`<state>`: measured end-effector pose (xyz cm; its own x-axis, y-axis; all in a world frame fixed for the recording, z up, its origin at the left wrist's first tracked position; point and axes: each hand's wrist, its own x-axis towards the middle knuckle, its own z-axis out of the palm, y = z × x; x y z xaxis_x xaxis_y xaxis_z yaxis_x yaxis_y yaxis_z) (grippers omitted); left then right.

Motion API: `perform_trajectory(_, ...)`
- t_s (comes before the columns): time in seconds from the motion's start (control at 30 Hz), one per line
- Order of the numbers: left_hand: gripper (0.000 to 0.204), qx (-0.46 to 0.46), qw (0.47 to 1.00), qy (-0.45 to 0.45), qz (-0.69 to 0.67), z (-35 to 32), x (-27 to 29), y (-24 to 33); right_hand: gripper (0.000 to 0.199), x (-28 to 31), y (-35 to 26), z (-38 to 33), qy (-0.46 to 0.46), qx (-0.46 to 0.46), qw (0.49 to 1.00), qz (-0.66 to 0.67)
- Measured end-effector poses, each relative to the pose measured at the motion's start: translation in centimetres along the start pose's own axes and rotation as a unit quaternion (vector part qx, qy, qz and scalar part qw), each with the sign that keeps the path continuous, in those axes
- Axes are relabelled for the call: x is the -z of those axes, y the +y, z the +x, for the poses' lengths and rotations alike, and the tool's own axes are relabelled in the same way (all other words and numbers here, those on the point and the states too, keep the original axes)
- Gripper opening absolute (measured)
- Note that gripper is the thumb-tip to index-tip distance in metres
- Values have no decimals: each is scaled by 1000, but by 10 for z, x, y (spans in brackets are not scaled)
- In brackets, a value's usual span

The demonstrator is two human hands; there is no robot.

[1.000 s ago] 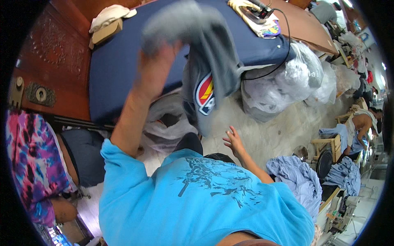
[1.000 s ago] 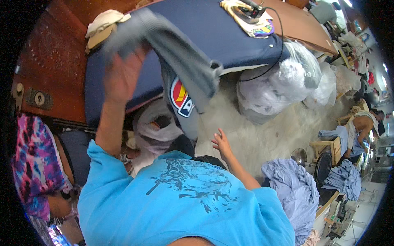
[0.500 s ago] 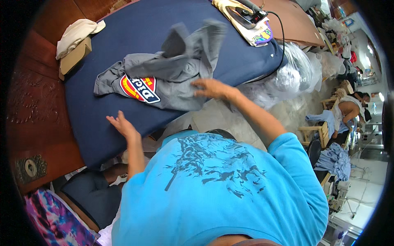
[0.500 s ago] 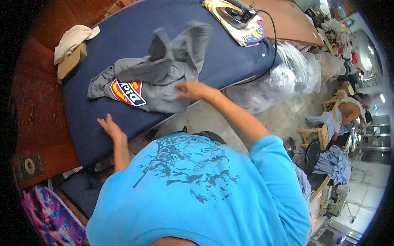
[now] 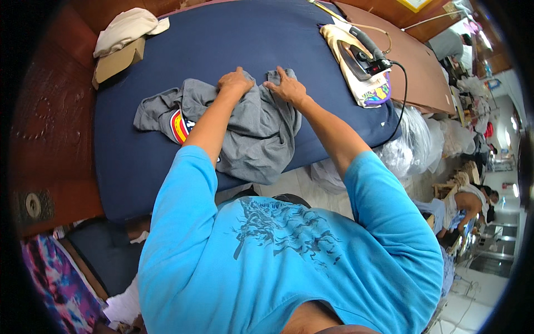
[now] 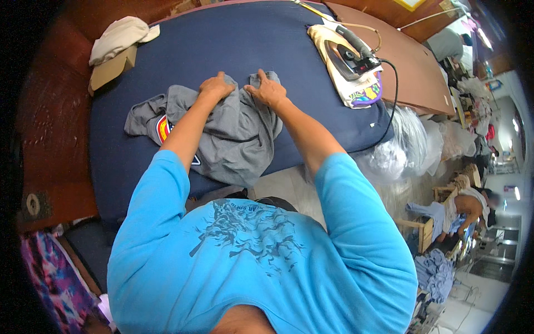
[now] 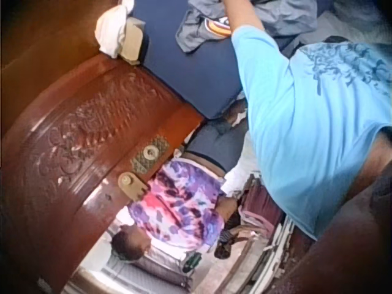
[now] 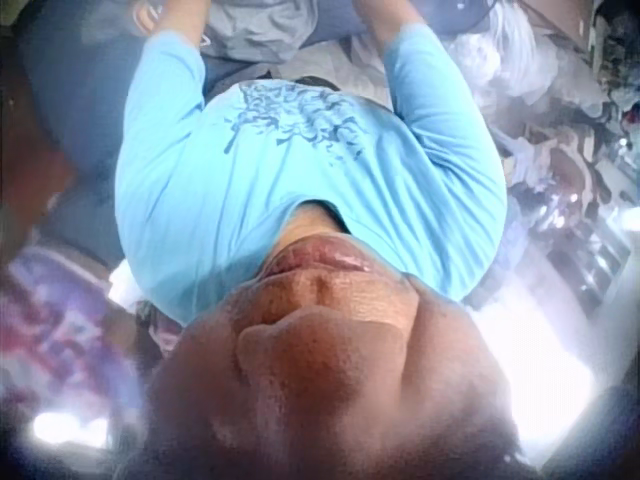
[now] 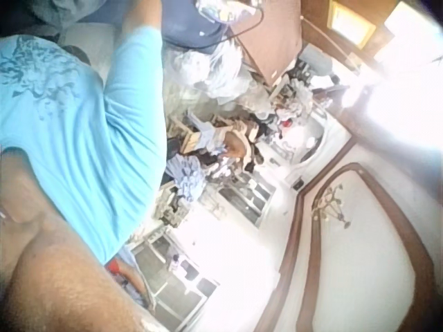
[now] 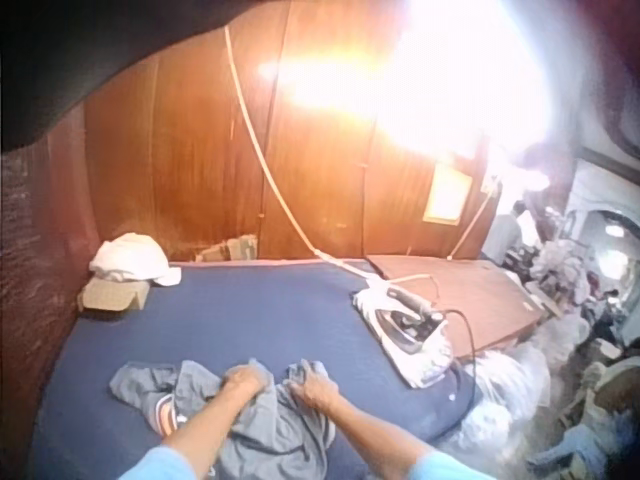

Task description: The person irons a grey tank top on an ironing board, folds the ironed garment by hand, stacks it with others, and then places a fresh garment onto the board.

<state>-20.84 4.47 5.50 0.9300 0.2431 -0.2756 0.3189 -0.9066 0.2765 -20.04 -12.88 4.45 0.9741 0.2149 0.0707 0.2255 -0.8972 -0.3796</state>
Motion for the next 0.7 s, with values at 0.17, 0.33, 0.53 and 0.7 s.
perform_trajectory(0.17, 39, -170, 964, 85, -185, -61, -54, -40, 57, 6, 21, -35, -92, 73, 985, 128)
perform_trajectory(0.33, 58, -12, 780, -46, -624, -222, -109, -52, 17, 33, 88, -179, -138, -57, 816, 559)
perform_trajectory(0.53, 30, 24, 514, -287, -808, -338, -149, -12, 19, 193, 247, -234, 153, -101, 612, 769)
perform_trajectory(0.7, 30, -174, 656, -144, -720, -330, -18, 14, 33, 334, 266, -245, 88, 116, 653, 743)
